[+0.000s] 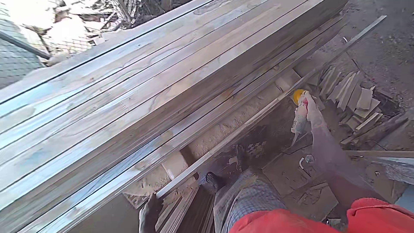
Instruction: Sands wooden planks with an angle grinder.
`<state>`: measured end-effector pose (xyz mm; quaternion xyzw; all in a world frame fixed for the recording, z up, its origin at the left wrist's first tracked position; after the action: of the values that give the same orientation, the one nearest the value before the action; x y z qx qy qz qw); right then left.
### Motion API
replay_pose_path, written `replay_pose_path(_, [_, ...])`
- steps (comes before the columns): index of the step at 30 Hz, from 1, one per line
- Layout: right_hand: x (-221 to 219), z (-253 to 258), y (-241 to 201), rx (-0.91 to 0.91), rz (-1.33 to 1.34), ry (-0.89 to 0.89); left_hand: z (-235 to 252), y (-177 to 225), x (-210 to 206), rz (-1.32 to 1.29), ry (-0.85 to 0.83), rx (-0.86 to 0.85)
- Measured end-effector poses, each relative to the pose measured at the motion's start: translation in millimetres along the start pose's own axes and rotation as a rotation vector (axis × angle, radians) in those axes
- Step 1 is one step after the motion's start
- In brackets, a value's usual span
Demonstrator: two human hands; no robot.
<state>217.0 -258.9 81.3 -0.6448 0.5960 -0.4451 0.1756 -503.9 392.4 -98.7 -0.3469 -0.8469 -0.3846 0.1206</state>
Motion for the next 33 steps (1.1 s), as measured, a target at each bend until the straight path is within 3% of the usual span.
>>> replay_pose_path(3, [-18.8, -15.5, 17.8, -0.022, -0.065, -0.084, 7.1, -3.6, -6.5, 0.387, -0.009, 0.075])
replay_pose_path(5, [-46.9, -33.7, 45.3, -0.069, -0.206, -0.149, 7.3, -8.5, -20.4, 0.425, -0.074, 0.093])
replay_pose_path(7, [-91.6, -75.2, 77.1, -0.108, -0.378, -0.244, 10.4, -10.2, -27.0, 0.272, -0.078, 0.053])
replay_pose_path(10, [-181.4, -170.3, 137.6, -0.163, -0.513, -0.45, 19.1, -14.1, -17.0, -0.178, -0.008, -0.053])
replay_pose_path(12, [-235.2, -240.1, 174.5, -0.141, -0.559, -0.551, 21.8, -27.1, -18.7, -0.528, -0.014, 0.008])
replay_pose_path(16, [-334.7, -368.1, 241.3, -0.068, -0.678, -0.779, 29.3, -48.1, -40.1, -1.039, -0.261, 0.008])
replay_pose_path(23, [-460.7, -527.7, 329.4, 0.132, -1.15, -0.972, 23.6, -69.2, -58.4, -1.407, -0.423, 0.051])
replay_pose_path(26, [-489.8, -587.2, 333.5, 0.127, -1.21, -1.02, 16.9, -74.4, -53.7, -1.367, -0.316, 0.142])
replay_pose_path(28, [-499.1, -596.7, 336.9, 0.151, -1.134, -0.979, 4.5, -63.9, -46.2, -1.284, -0.226, 0.14])
replay_pose_path(33, [-472.0, -537.5, 336.9, 0.036, -0.728, -0.835, 7.2, -48.0, -46.4, -1.324, -0.382, 0.041])
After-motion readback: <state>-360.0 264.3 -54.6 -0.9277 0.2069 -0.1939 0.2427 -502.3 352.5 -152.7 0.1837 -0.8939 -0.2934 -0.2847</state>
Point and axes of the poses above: each hand's wrist, its own z-axis towards the middle knuckle, its own x-axis out of the back of the hand, y = z × x, the point moved 9 cm from there along z, towards the middle knuckle, and after that the axes turned 6 degrees about -x, right-handed, at the moved point
